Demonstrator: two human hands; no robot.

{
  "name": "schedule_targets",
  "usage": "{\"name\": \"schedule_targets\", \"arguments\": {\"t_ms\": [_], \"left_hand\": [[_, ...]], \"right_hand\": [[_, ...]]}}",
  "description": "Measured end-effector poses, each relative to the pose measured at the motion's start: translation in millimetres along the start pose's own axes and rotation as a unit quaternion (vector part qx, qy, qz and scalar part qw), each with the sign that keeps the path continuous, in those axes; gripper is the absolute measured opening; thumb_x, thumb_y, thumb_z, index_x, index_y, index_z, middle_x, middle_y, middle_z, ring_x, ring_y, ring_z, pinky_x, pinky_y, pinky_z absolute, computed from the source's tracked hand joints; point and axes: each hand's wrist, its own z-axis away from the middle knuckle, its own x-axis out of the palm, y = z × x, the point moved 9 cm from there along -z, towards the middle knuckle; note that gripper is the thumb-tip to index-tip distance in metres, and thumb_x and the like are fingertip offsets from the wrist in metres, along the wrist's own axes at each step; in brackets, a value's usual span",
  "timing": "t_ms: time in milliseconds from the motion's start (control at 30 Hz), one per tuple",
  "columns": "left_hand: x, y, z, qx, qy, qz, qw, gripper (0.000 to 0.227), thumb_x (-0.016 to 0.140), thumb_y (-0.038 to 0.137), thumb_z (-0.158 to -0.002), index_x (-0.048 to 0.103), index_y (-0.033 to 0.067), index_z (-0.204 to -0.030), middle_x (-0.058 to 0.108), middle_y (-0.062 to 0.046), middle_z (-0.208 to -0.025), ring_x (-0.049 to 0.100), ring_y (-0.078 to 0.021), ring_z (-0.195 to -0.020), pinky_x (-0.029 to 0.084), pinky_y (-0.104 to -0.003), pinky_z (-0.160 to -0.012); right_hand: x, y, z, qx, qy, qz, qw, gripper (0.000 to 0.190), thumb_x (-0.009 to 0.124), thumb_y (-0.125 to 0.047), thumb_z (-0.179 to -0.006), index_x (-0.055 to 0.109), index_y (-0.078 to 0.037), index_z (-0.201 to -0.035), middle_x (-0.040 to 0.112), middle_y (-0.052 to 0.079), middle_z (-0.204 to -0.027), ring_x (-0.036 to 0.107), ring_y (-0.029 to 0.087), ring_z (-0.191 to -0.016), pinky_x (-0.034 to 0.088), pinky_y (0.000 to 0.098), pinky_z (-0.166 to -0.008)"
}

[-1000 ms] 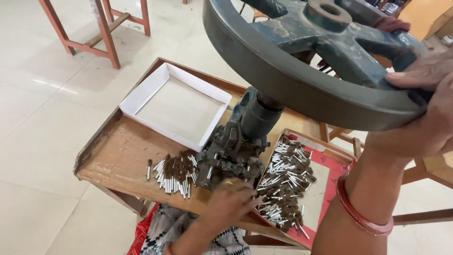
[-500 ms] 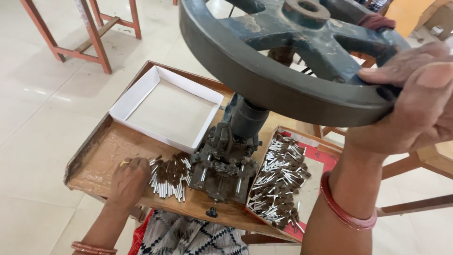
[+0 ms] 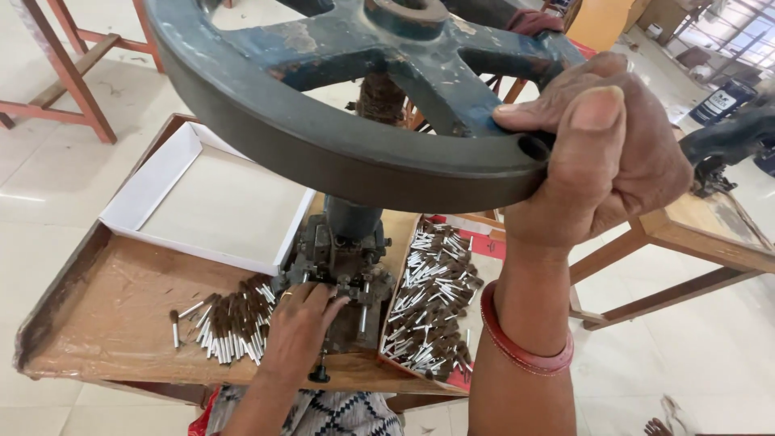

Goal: The person operates a manual flywheel press at a workbench. They hold the large wheel with one hand, place a small metal pin component into the press die with the other hand, then push the wheel down to press the part, releasing the finished piece onto the table beside the machine and repeating the cycle.

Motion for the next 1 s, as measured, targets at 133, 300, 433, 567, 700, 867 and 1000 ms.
{"name": "schedule_targets", "arguments": {"t_ms": [133,300,433,567,700,867,1000], "left_hand": [[-33,10,-8,-0.015,-0.057,-0.025,0.998,0.066,0.069,0.062,-0.077,0.073,0.0096,-0.116,0.067,-0.017,-0.106,0.063,-0.0285,-0.094,0.056,-0.045,-0.076],[-38,11,1,0.054,-0.062,-0.087,0.993,0.075,0.064,0.075,-0.070,0.071,0.0267,-0.126,0.055,-0.015,-0.128,0.051,-0.0315,-0.108,0.039,-0.056,-0.089],[-35,12,10,0.075,-0.060,-0.081,0.992,0.069,0.064,0.070,-0.074,0.069,0.0265,-0.126,0.055,-0.012,-0.125,0.050,-0.0297,-0.110,0.035,-0.054,-0.090],[-37,17,10,0.059,-0.076,-0.068,0.993,0.065,0.067,0.061,-0.080,0.068,0.0205,-0.130,0.058,-0.009,-0.115,0.051,-0.0250,-0.105,0.035,-0.054,-0.090],[-29,10,4,0.015,-0.100,-0.048,0.994,0.058,0.068,0.056,-0.084,0.070,0.0199,-0.130,0.060,-0.007,-0.110,0.052,-0.0232,-0.104,0.035,-0.052,-0.092],[-33,28,-2,0.048,-0.078,-0.045,0.995,0.025,0.069,0.038,-0.089,0.075,0.0169,-0.102,0.066,-0.005,-0.112,0.054,-0.0228,-0.111,0.033,-0.051,-0.101],[-54,40,-12,0.050,0.004,-0.034,0.998,0.032,0.074,0.034,-0.082,0.075,0.0114,-0.105,0.069,-0.007,-0.110,0.057,-0.0245,-0.110,0.033,-0.052,-0.098]], "right_hand": [[1,-1,1,0.048,0.012,0.038,0.998,0.040,0.055,-0.018,-0.112,0.069,0.008,-0.085,0.066,0.015,-0.073,0.053,0.019,-0.060,0.036,0.0272,-0.059],[3,-2,4,0.049,0.004,0.024,0.999,0.041,0.056,-0.018,-0.115,0.069,0.010,-0.088,0.067,0.020,-0.078,0.056,0.022,-0.066,0.037,0.0295,-0.062],[2,-1,2,0.066,0.011,0.038,0.997,0.045,0.056,-0.018,-0.114,0.069,0.010,-0.082,0.065,0.016,-0.075,0.053,0.017,-0.064,0.035,0.0271,-0.062],[8,-10,1,0.062,0.008,0.026,0.998,0.044,0.057,-0.018,-0.115,0.066,0.009,-0.081,0.068,0.015,-0.076,0.056,0.019,-0.065,0.039,0.0286,-0.062],[58,-37,-5,0.127,-0.014,0.125,0.984,0.041,0.054,-0.020,-0.117,0.067,-0.001,-0.083,0.065,0.006,-0.073,0.052,0.013,-0.059,0.037,0.0255,-0.061],[149,-90,-15,-0.069,-0.160,0.483,0.858,0.026,0.058,-0.025,-0.109,0.057,-0.017,-0.085,0.038,0.001,-0.068,0.040,0.018,-0.064,0.035,0.0361,-0.070],[92,-64,-10,-0.113,-0.172,0.365,0.908,0.022,0.067,-0.019,-0.100,0.070,-0.015,-0.078,0.046,-0.008,-0.054,0.029,0.011,-0.048,0.025,0.0308,-0.053]]}}
